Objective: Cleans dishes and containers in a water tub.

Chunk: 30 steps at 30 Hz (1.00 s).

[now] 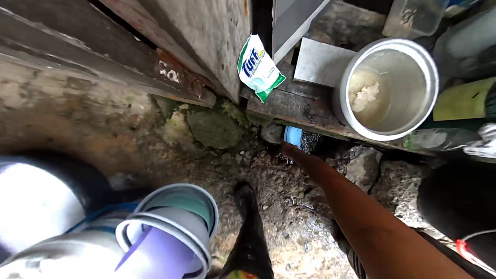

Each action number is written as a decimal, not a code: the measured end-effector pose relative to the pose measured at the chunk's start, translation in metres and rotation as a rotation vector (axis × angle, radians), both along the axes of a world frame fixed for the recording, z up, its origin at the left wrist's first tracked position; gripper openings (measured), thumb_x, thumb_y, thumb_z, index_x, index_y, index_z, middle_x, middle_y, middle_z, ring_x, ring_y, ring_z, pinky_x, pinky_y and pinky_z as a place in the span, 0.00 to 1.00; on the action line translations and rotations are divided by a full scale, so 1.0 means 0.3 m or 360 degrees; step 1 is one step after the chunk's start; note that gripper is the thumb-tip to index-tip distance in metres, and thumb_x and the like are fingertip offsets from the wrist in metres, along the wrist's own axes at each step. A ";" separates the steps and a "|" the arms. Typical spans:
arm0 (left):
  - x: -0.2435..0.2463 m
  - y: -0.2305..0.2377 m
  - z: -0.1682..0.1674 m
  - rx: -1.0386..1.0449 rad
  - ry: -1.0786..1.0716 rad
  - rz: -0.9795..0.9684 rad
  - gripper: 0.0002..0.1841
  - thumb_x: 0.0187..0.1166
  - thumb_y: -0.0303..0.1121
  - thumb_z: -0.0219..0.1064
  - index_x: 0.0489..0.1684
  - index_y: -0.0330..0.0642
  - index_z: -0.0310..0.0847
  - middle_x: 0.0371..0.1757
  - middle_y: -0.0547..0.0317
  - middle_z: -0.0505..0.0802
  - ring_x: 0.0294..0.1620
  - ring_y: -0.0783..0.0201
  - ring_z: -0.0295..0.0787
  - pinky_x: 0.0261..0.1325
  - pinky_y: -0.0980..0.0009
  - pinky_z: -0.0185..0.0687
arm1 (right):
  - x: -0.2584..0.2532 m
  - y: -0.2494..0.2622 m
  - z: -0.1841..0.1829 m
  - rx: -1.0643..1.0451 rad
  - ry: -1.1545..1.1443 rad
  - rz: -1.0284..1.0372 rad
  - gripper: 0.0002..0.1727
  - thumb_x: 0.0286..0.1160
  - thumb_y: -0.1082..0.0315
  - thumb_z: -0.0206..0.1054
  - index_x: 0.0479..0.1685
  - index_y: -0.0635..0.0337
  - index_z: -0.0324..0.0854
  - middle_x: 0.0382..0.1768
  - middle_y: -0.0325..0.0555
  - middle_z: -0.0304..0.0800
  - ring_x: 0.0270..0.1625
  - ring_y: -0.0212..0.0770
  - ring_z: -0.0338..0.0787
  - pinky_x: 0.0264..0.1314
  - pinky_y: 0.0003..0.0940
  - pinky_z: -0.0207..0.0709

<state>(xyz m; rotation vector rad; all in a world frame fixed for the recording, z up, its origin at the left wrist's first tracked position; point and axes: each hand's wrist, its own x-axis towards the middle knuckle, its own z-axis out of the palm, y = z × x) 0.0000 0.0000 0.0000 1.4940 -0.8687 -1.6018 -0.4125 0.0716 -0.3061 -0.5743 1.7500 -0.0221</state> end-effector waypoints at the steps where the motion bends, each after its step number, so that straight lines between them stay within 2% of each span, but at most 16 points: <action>1: -0.012 0.010 0.020 0.0016 -0.0051 0.0048 0.24 0.94 0.38 0.29 0.55 0.48 0.78 0.45 0.69 0.97 0.51 0.74 0.94 0.57 0.72 0.91 | -0.001 0.009 0.041 0.0072 0.0047 0.0139 0.30 0.87 0.69 0.60 0.87 0.68 0.63 0.83 0.70 0.70 0.86 0.69 0.67 0.84 0.74 0.57; 3: -0.042 0.028 0.068 0.0060 -0.0147 0.0076 0.24 0.94 0.37 0.25 0.59 0.44 0.71 0.45 0.69 0.94 0.51 0.77 0.92 0.57 0.74 0.90 | -0.006 0.032 0.144 0.0163 0.0062 0.0630 0.26 0.89 0.69 0.57 0.79 0.78 0.69 0.82 0.73 0.69 0.87 0.69 0.66 0.89 0.66 0.55; 5: -0.064 0.048 0.128 0.0089 -0.0163 0.0014 0.23 0.94 0.37 0.26 0.59 0.46 0.71 0.45 0.71 0.93 0.52 0.78 0.91 0.59 0.74 0.89 | -0.003 0.065 0.264 0.0097 0.0065 0.1107 0.22 0.90 0.73 0.51 0.76 0.78 0.73 0.81 0.74 0.71 0.86 0.72 0.66 0.89 0.67 0.52; 8: -0.022 0.080 0.188 0.0100 -0.0077 -0.0113 0.22 0.95 0.45 0.33 0.63 0.48 0.74 0.51 0.68 0.95 0.57 0.73 0.92 0.62 0.68 0.89 | 0.015 0.130 0.526 -0.0119 0.0029 0.1251 0.21 0.89 0.78 0.49 0.73 0.79 0.74 0.77 0.76 0.74 0.82 0.75 0.71 0.81 0.73 0.62; 10: -0.065 0.094 0.277 0.0130 -0.0192 -0.0124 0.23 0.94 0.42 0.28 0.67 0.44 0.68 0.52 0.67 0.92 0.56 0.74 0.90 0.62 0.68 0.88 | 0.014 0.170 0.700 -0.0229 0.0021 0.1046 0.21 0.87 0.80 0.51 0.75 0.79 0.72 0.75 0.76 0.76 0.80 0.74 0.74 0.80 0.70 0.65; 12: -0.127 0.117 0.383 0.0223 -0.0242 -0.0055 0.25 0.94 0.40 0.24 0.68 0.43 0.66 0.52 0.68 0.90 0.55 0.76 0.89 0.60 0.70 0.87 | 0.006 0.224 0.849 -0.0317 0.0029 0.0643 0.25 0.81 0.79 0.59 0.79 0.75 0.70 0.74 0.74 0.77 0.78 0.72 0.77 0.79 0.68 0.68; 14: -0.162 0.134 0.448 0.0286 -0.0102 0.0099 0.27 0.94 0.43 0.22 0.57 0.52 0.73 0.44 0.74 0.95 0.49 0.77 0.93 0.53 0.71 0.92 | -0.010 0.262 1.005 -0.0414 0.0017 0.0130 0.30 0.79 0.72 0.67 0.82 0.70 0.68 0.73 0.71 0.80 0.77 0.68 0.80 0.81 0.64 0.68; 17: -0.172 0.156 0.515 0.0337 0.0008 0.0139 0.31 0.93 0.48 0.20 0.50 0.55 0.77 0.40 0.74 0.96 0.45 0.75 0.94 0.49 0.69 0.93 | 0.010 0.290 1.204 -0.0777 0.0103 -0.0390 0.27 0.78 0.67 0.70 0.74 0.75 0.74 0.63 0.71 0.87 0.68 0.63 0.87 0.77 0.57 0.76; 21: -0.222 0.172 0.606 0.0333 0.0076 0.0045 0.32 0.93 0.48 0.19 0.49 0.57 0.79 0.40 0.74 0.97 0.45 0.75 0.95 0.47 0.70 0.94 | 0.056 0.155 1.309 -0.1179 0.0527 -0.0600 0.18 0.77 0.69 0.70 0.56 0.78 0.82 0.51 0.70 0.91 0.57 0.64 0.92 0.65 0.59 0.83; 23: -0.242 0.183 0.639 0.0327 0.0131 0.0024 0.32 0.93 0.48 0.21 0.48 0.57 0.80 0.41 0.73 0.98 0.45 0.75 0.96 0.47 0.70 0.94 | 0.047 0.036 1.290 -0.1251 0.0814 -0.0571 0.16 0.75 0.72 0.72 0.54 0.78 0.83 0.53 0.71 0.89 0.58 0.68 0.91 0.61 0.62 0.84; 24: -0.243 0.192 0.647 0.0326 0.0150 0.0025 0.32 0.93 0.48 0.22 0.47 0.56 0.81 0.40 0.72 0.98 0.44 0.74 0.96 0.47 0.70 0.94 | 0.041 -0.020 1.272 -0.1199 0.0883 -0.0524 0.21 0.74 0.71 0.74 0.62 0.76 0.80 0.59 0.73 0.86 0.62 0.70 0.89 0.62 0.63 0.83; 25: -0.242 0.203 0.657 0.0330 0.0136 0.0008 0.32 0.92 0.48 0.20 0.48 0.56 0.80 0.40 0.72 0.98 0.44 0.74 0.96 0.46 0.70 0.94 | 0.045 -0.062 1.251 -0.1130 0.0883 -0.0471 0.33 0.70 0.69 0.78 0.75 0.74 0.74 0.69 0.76 0.78 0.69 0.73 0.83 0.66 0.65 0.81; 26: -0.242 0.212 0.669 0.0338 0.0116 -0.0011 0.33 0.92 0.48 0.19 0.48 0.56 0.80 0.40 0.72 0.97 0.44 0.75 0.96 0.45 0.71 0.94 | 0.071 -0.081 1.228 -0.1077 0.0836 -0.0421 0.50 0.63 0.66 0.85 0.87 0.70 0.61 0.82 0.80 0.64 0.78 0.77 0.74 0.74 0.67 0.75; 27: -0.248 0.214 0.680 0.0340 0.0110 -0.0039 0.33 0.92 0.49 0.20 0.49 0.56 0.80 0.40 0.72 0.98 0.43 0.74 0.96 0.45 0.70 0.95 | 0.113 -0.072 1.205 -0.1081 0.0769 -0.0387 0.62 0.56 0.63 0.89 0.93 0.67 0.51 0.89 0.80 0.49 0.88 0.78 0.61 0.83 0.70 0.65; 29: -0.257 0.223 0.698 0.0299 0.0100 -0.0115 0.28 0.92 0.47 0.25 0.51 0.56 0.79 0.41 0.71 0.98 0.44 0.74 0.96 0.45 0.70 0.95 | 0.211 0.015 1.209 -0.1078 0.0535 -0.0322 0.64 0.59 0.58 0.87 0.95 0.65 0.45 0.93 0.77 0.36 0.95 0.75 0.43 0.92 0.71 0.47; 30: -0.260 0.232 0.706 0.0276 0.0085 -0.0166 0.24 0.92 0.46 0.29 0.54 0.56 0.77 0.42 0.72 0.97 0.45 0.74 0.95 0.46 0.70 0.94 | 0.257 0.089 1.227 -0.1008 0.0408 -0.0303 0.60 0.64 0.57 0.83 0.96 0.64 0.47 0.94 0.74 0.36 0.95 0.72 0.42 0.92 0.70 0.46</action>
